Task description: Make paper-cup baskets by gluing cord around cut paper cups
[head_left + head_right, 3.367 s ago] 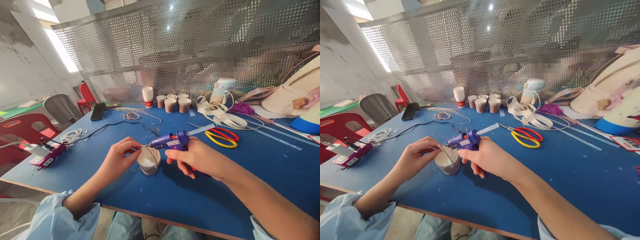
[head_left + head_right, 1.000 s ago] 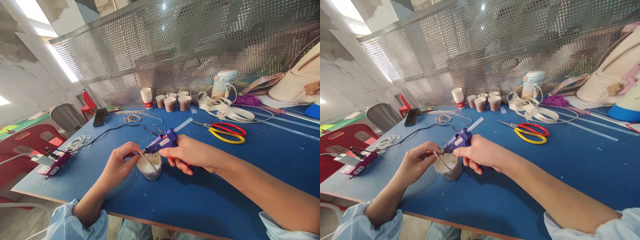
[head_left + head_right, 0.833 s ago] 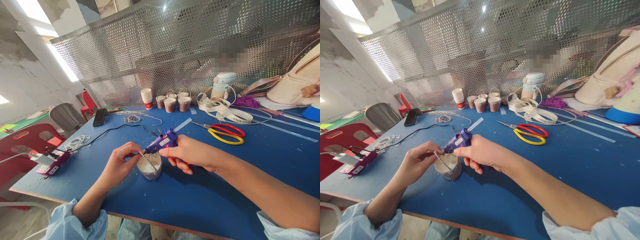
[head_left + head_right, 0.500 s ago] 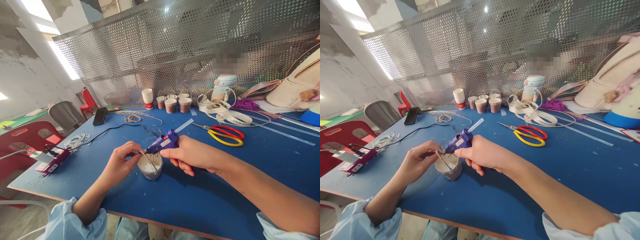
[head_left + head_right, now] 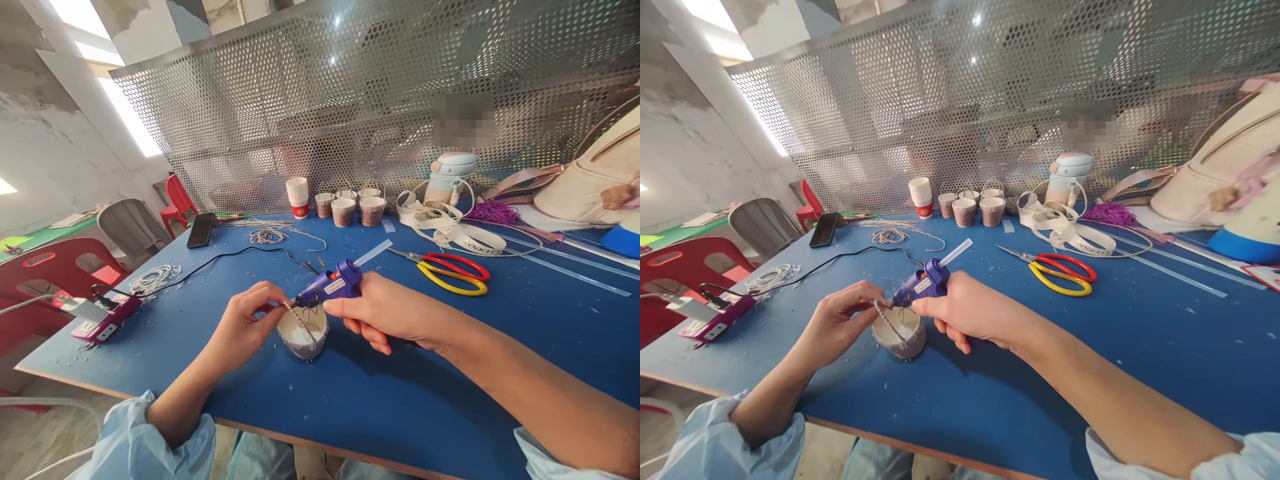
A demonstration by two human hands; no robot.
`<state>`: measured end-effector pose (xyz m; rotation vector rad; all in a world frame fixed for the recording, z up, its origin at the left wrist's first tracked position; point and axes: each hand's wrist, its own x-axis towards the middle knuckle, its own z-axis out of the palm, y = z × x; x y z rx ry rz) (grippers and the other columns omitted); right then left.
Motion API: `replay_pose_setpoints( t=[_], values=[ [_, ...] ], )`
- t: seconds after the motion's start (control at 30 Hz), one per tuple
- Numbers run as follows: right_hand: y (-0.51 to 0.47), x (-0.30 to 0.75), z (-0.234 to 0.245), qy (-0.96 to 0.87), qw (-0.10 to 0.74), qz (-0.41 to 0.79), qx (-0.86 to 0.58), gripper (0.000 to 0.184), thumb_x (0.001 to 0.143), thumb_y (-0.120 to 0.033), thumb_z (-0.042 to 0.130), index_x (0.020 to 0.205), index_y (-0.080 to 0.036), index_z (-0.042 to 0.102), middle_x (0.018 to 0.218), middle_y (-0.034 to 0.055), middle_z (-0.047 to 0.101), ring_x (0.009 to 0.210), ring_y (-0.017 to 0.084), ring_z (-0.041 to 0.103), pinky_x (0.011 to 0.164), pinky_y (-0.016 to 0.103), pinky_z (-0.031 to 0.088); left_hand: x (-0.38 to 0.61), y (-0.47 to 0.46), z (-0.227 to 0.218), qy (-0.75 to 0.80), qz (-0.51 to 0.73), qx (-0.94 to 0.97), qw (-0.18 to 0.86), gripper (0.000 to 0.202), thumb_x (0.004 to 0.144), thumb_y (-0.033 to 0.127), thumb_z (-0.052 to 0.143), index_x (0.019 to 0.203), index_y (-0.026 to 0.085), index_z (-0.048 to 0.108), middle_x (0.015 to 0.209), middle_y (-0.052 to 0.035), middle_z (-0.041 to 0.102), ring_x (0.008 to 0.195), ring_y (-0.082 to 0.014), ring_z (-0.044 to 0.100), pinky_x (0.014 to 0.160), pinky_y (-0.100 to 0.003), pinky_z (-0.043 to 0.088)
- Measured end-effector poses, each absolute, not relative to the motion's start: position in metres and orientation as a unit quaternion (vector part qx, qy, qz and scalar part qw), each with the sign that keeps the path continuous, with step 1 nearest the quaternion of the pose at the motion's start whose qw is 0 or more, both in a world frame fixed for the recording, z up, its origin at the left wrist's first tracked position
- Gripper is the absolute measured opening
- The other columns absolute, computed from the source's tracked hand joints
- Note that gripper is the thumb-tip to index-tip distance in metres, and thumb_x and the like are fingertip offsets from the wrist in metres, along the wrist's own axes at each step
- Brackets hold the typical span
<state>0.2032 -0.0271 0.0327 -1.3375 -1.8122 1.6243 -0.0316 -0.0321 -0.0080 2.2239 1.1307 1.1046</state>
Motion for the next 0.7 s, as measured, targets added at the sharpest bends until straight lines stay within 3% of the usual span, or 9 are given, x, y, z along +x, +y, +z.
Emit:
replay_pose_setpoints(
  t=[0.23, 0.43, 0.7],
  values=[
    [-0.031, 0.204, 0.034, -0.65, 0.179, 0.566, -0.474, 0.04, 0.089, -0.031, 0.054, 0.053, -0.019, 0.045, 0.034, -0.0093, 0.039, 0.026, 0.004, 0.037, 0.034, 0.017, 0.035, -0.031, -0.03, -0.009, 0.402, 0.401, 0.796, 0.209, 0.012, 0.085, 0.013, 0.056, 0.081, 0.018, 0.066, 0.082, -0.0028, 0.067, 0.076, -0.0126, 0.062, 0.066, -0.022, 0.051],
    [-0.032, 0.205, 0.025, -0.677, 0.173, 0.515, -0.496, 0.042, 0.089, -0.04, 0.053, 0.054, -0.019, 0.046, 0.036, -0.0075, 0.043, 0.028, 0.006, 0.043, 0.038, 0.018, 0.038, -0.031, -0.031, -0.011, 0.407, 0.396, 0.796, 0.208, 0.011, 0.086, 0.014, 0.056, 0.083, 0.018, 0.066, 0.084, -0.0026, 0.066, 0.078, -0.0123, 0.062, 0.068, -0.022, 0.052],
    [-0.031, 0.202, 0.026, -0.664, 0.188, 0.534, -0.488, 0.038, 0.088, -0.035, 0.055, 0.056, -0.019, 0.045, 0.038, -0.0092, 0.041, 0.027, 0.005, 0.04, 0.035, 0.018, 0.037, -0.03, -0.03, -0.011, 0.405, 0.397, 0.797, 0.206, 0.013, 0.085, 0.011, 0.054, 0.082, 0.018, 0.064, 0.083, -0.0017, 0.066, 0.076, -0.0112, 0.061, 0.068, -0.022, 0.052]
  ],
)
